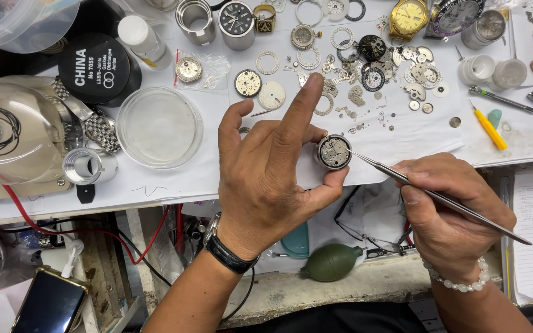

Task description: The person is assembling or repairing a watch movement by precisely placing tiny gears and components using tweezers and specialized tools.

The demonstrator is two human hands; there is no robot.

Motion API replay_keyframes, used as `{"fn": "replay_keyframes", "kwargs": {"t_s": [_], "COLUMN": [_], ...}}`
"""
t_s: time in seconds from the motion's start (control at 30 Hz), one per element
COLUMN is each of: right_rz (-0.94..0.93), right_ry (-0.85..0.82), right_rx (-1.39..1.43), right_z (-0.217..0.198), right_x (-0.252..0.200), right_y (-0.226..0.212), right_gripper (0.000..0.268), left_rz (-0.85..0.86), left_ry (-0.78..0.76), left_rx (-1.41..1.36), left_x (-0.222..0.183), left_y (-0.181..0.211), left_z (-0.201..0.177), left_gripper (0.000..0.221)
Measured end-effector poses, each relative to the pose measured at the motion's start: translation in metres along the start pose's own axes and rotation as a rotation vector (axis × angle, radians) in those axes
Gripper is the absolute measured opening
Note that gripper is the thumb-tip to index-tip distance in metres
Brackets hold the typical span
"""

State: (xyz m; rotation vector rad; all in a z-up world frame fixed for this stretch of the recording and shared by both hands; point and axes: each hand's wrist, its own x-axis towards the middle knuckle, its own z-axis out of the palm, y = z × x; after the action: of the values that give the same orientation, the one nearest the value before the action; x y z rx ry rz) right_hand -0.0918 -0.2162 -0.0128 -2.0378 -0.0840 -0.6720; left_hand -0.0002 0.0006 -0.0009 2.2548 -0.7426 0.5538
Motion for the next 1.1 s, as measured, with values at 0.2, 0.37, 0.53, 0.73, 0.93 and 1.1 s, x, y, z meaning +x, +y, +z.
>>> {"fn": "replay_keyframes", "kwargs": {"t_s": [0.2, 0.37, 0.53, 0.73, 0.93, 1.1], "right_rz": [0.005, 0.004, -0.010, -0.017, -0.024, -0.016], "right_ry": [0.007, 0.021, 0.004, 0.004, 0.006, 0.007], "right_rx": [0.005, 0.010, 0.004, -0.003, -0.001, 0.004], "right_z": [0.0002, 0.0001, 0.0010, 0.0005, 0.0003, -0.0002], "right_x": [-0.0008, -0.0012, 0.0011, 0.0001, 0.0003, -0.0003], "right_y": [0.0008, 0.0020, 0.0002, 0.0006, 0.0019, 0.0025], "right_gripper": [0.010, 0.008, 0.009, 0.009, 0.008, 0.008], "left_rz": [0.000, 0.006, 0.010, 0.015, 0.003, 0.007], "left_ry": [-0.002, -0.001, -0.001, 0.000, -0.006, -0.008], "left_rx": [-0.008, -0.008, -0.011, -0.008, -0.009, 0.000], "left_x": [0.0001, 0.0001, 0.0002, 0.0004, 0.0008, 0.0016], "left_y": [-0.0001, -0.0005, -0.0010, -0.0009, 0.0002, 0.0004], "left_z": [-0.0003, -0.0002, -0.0002, -0.0006, -0.0010, -0.0018], "left_gripper": [0.091, 0.092, 0.093, 0.091, 0.091, 0.090]}}
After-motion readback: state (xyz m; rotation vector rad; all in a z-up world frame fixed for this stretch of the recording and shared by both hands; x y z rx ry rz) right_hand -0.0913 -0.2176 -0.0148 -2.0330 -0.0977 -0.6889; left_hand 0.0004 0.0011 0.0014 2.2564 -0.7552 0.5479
